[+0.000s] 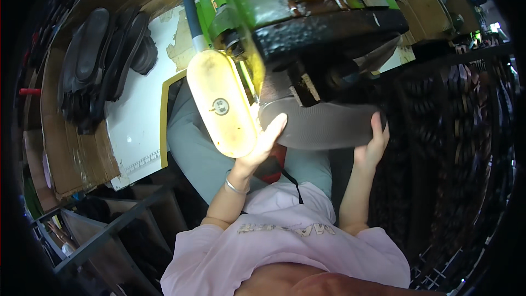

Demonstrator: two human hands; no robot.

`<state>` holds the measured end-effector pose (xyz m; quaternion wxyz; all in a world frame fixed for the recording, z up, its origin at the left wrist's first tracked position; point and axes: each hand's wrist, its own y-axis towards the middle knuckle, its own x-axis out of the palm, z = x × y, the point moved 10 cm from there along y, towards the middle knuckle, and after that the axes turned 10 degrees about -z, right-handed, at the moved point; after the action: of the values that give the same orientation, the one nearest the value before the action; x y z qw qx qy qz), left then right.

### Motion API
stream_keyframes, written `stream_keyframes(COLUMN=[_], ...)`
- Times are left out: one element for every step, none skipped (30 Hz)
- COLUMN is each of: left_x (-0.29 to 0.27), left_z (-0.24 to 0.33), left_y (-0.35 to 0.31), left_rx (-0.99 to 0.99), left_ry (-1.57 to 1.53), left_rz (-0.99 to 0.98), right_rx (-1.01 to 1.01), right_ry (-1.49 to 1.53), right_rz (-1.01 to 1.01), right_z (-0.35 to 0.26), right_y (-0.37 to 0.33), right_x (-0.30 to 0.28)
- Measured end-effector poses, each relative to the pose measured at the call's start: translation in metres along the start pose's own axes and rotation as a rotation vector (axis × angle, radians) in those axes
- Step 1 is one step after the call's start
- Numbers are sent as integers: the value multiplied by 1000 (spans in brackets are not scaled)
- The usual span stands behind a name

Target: The person uses a green grinding machine to smooth the edges of dark-colored sandals. They pick up individual sandals from a pile, press the edges against the machine's rotating wheel, and then place the finished items onto a nearby shelf. The process is repeated for multiple units throughout the clip.

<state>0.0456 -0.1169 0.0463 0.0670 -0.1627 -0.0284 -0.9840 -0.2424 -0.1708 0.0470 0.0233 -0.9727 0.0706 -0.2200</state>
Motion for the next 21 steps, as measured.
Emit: stream_keyframes(left_x=[-9,-17,-22,-24,-29,-34,-42,-43,-52,-58,-66,-73,-80,-89,-103,-114,-122,-130,-139,-146,-156], left_z=[0,4,6,11,12,14,19,23,32,33,33,38,46,47,46,43,46,48,48,47,45], left_y=[-1,-1,-2,-4,-4,-4,-1,1,-9,-10,-10,-12,-14,-15,-21,-26,-30,-35,-41,-47,-55], left_rx=[24,50,85,118,137,155,156,157,176,163,150,144,138,102,95,89,88,98,98,97,84], left_ry=[156,309,242,172,134,95,87,79,125,27,-73,-80,-86,-26,-21,-17,27,86,96,103,91], left_rz=[30,62,68,75,53,29,-22,-74,-1,11,20,48,76,44,62,80,117,88,107,122,153], right_rx=[-16,-36,-56,-74,-92,-73,-62,-51,-50,-35,20,54,88,175,146,115,111,126,130,131,191], right_ry=[-7,-16,-41,-70,-98,-100,-99,-98,-71,-59,-64,-99,-132,-136,-120,-107,-144,-153,-125,-100,-91], right_rz=[-31,-65,-127,-189,-251,-287,-332,-377,-428,-405,-479,-516,-555,-553,-592,-631,-604,-600,-626,-648,-640], right_z=[-4,-5,-6,-7,-7,-3,3,8,15,23,33,42,50,60,59,56,57,60,65,68,79], right_y=[15,28,41,52,60,64,66,67,65,62,60,54,49,41,33,24,18,11,4,-3,-7], right_x=[13,24,37,48,60,69,78,85,92,96,101,104,108,111,122,136,138,141,147,151,148])
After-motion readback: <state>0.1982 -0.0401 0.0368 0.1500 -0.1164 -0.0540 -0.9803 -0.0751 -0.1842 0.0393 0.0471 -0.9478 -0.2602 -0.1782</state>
